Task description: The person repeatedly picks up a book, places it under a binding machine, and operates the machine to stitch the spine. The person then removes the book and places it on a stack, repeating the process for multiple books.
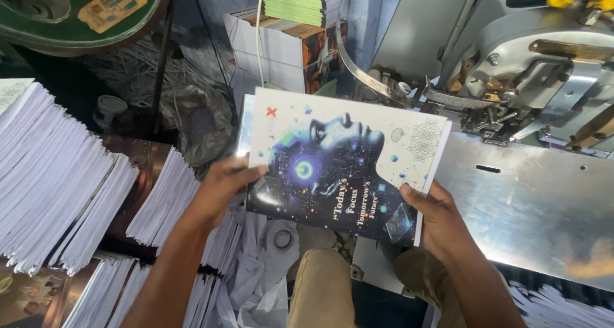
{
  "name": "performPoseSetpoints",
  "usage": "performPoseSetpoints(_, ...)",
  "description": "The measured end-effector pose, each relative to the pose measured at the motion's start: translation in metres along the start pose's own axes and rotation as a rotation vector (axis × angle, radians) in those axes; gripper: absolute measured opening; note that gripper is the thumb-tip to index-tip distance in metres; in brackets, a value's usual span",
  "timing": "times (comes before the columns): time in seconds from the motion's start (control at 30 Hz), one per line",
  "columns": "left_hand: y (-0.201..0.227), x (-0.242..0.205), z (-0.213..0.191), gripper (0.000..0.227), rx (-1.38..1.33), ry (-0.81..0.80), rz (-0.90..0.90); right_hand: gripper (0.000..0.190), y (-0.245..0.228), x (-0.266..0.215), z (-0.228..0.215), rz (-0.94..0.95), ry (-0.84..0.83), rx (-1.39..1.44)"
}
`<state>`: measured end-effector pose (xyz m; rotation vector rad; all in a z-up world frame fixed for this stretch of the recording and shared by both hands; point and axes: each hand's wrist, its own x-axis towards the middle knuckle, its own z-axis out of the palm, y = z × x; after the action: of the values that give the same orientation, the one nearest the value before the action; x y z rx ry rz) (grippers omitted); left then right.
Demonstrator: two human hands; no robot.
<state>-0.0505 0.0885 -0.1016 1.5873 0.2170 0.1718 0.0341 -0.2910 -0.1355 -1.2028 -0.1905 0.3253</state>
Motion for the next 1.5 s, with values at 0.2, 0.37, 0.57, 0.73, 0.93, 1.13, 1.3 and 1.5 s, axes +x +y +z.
performPoseSetpoints(0.2,-0.002,-0.025,0.006,0.042,-0.151,-0.066,-0.132,0.054,-0.006,-0.001,0.002,0.048,-0.029,0.002)
performPoseSetpoints(0.37,-0.009,-0.026,0.019,0.048,-0.276,-0.039,-0.128,0.054,-0.011,-0.001,0.004,0.12,-0.02,-0.054)
performPoseSetpoints(0.57,-0.031,-0.015,0.018,0.038,-0.479,-0.047,-0.041,0.061,-0.011,0.001,0.005,0.096,-0.065,-0.099)
performPoseSetpoints(0.73,-0.047,-0.012,0.005,0.034,-0.572,-0.019,-0.057,0.072,-0.009,-0.002,0.009,0.033,-0.063,-0.297)
performPoseSetpoints(0.93,-0.05,-0.021,-0.017,0.042,-0.634,-0.029,-0.03,0.089,-0.021,-0.017,0.026,-0.215,-0.214,-0.383)
performPoseSetpoints(1.13,-0.046,-0.031,-0.035,0.043,-0.655,0.018,-0.033,0.066,-0.034,-0.035,0.041,-0.568,-0.384,-0.81)
performPoseSetpoints(1.3,-0.04,-0.037,-0.047,0.047,-0.673,0.08,-0.006,0.074,-0.032,-0.045,0.059,-0.815,-0.438,-1.109)
performPoseSetpoints(1.5,-0.033,-0.045,-0.064,0.04,-0.656,0.118,-0.054,0.037,-0.038,-0.042,0.074,-1.046,-0.381,-1.363)
